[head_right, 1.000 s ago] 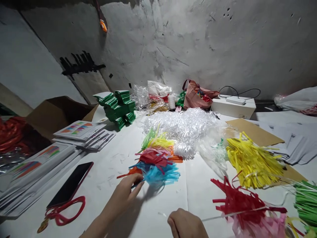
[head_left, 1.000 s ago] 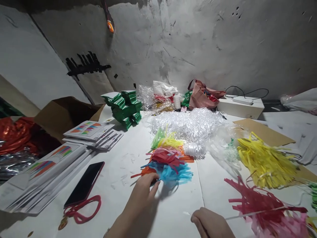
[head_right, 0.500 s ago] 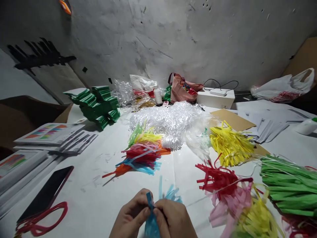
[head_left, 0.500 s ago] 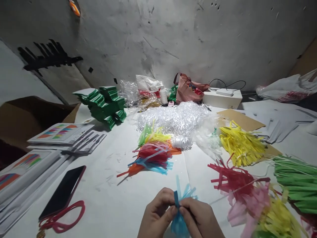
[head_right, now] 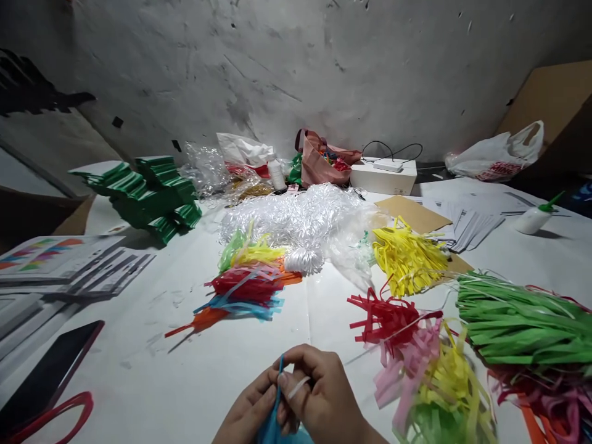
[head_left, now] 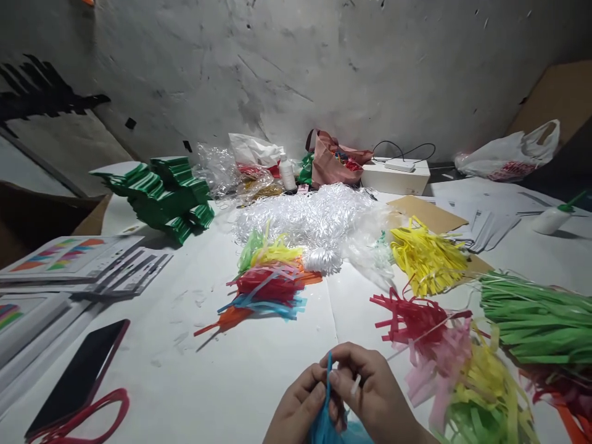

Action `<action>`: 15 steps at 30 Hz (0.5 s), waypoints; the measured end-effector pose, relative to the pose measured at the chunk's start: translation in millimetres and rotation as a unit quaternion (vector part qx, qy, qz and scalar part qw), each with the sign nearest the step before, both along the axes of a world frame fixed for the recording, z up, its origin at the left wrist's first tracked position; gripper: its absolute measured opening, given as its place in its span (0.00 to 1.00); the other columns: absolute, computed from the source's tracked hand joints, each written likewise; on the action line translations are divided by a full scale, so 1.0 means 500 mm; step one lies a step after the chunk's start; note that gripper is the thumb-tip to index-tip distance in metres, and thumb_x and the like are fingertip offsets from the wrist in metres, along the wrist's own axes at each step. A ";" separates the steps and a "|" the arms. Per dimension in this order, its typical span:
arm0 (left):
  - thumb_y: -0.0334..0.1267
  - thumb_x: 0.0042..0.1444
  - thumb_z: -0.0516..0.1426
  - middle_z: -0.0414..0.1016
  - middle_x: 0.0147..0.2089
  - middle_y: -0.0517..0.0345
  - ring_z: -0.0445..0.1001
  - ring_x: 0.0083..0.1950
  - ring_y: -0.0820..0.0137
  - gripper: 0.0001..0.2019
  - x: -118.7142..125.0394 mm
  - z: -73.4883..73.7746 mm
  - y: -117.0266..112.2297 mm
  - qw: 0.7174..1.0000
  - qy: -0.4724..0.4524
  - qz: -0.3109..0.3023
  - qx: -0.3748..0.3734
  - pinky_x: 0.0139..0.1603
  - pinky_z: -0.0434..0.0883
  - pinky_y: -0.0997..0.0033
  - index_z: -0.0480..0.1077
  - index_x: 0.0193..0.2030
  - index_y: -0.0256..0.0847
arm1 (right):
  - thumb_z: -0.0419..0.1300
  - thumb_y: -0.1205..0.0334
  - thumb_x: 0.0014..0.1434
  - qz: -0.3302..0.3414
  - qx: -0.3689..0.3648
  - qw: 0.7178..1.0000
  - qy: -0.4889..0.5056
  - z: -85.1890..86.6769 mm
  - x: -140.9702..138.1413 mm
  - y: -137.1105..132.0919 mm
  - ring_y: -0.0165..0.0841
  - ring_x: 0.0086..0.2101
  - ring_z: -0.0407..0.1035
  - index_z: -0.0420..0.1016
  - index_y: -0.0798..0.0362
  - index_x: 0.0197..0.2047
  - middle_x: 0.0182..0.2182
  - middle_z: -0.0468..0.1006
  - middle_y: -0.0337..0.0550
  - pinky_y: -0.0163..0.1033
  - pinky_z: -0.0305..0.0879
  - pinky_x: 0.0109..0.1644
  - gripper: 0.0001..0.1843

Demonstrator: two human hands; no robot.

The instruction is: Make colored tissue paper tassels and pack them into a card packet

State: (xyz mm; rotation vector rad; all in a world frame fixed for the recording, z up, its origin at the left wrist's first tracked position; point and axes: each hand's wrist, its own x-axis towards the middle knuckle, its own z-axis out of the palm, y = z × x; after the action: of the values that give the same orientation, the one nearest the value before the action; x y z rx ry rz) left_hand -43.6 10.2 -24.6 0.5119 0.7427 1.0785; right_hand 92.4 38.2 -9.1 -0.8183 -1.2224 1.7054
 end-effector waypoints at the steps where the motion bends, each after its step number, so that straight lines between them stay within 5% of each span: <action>1: 0.52 0.48 0.70 0.74 0.23 0.62 0.72 0.26 0.74 0.19 -0.001 -0.002 -0.001 0.999 0.029 0.008 0.011 0.32 0.64 0.75 0.74 0.33 0.39 | 0.62 0.42 0.62 -0.007 0.010 1.000 -0.006 0.001 0.001 0.001 0.25 0.16 0.63 0.74 0.56 0.41 0.17 0.69 0.33 0.31 0.62 0.22 0.22; 6: 0.54 0.50 0.69 0.75 0.24 0.60 0.70 0.28 0.74 0.19 -0.003 0.001 -0.004 0.982 0.175 0.042 0.061 0.33 0.64 0.75 0.76 0.33 0.38 | 0.61 0.47 0.64 -0.026 0.037 0.999 -0.002 0.002 0.009 0.004 0.26 0.20 0.65 0.76 0.56 0.39 0.19 0.69 0.33 0.33 0.65 0.28 0.18; 15: 0.54 0.50 0.69 0.74 0.22 0.61 0.70 0.26 0.74 0.19 0.011 0.016 0.002 0.988 0.150 0.038 0.016 0.31 0.64 0.77 0.74 0.32 0.38 | 0.57 0.48 0.67 0.000 0.034 0.999 -0.013 0.010 0.016 0.014 0.27 0.18 0.65 0.76 0.56 0.39 0.17 0.68 0.33 0.32 0.64 0.26 0.19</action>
State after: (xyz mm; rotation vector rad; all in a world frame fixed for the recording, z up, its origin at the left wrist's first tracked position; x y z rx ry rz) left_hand -38.2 11.1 -16.5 0.6875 1.0153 1.0990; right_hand 100.4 45.0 -4.2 -0.8020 -1.2912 1.6480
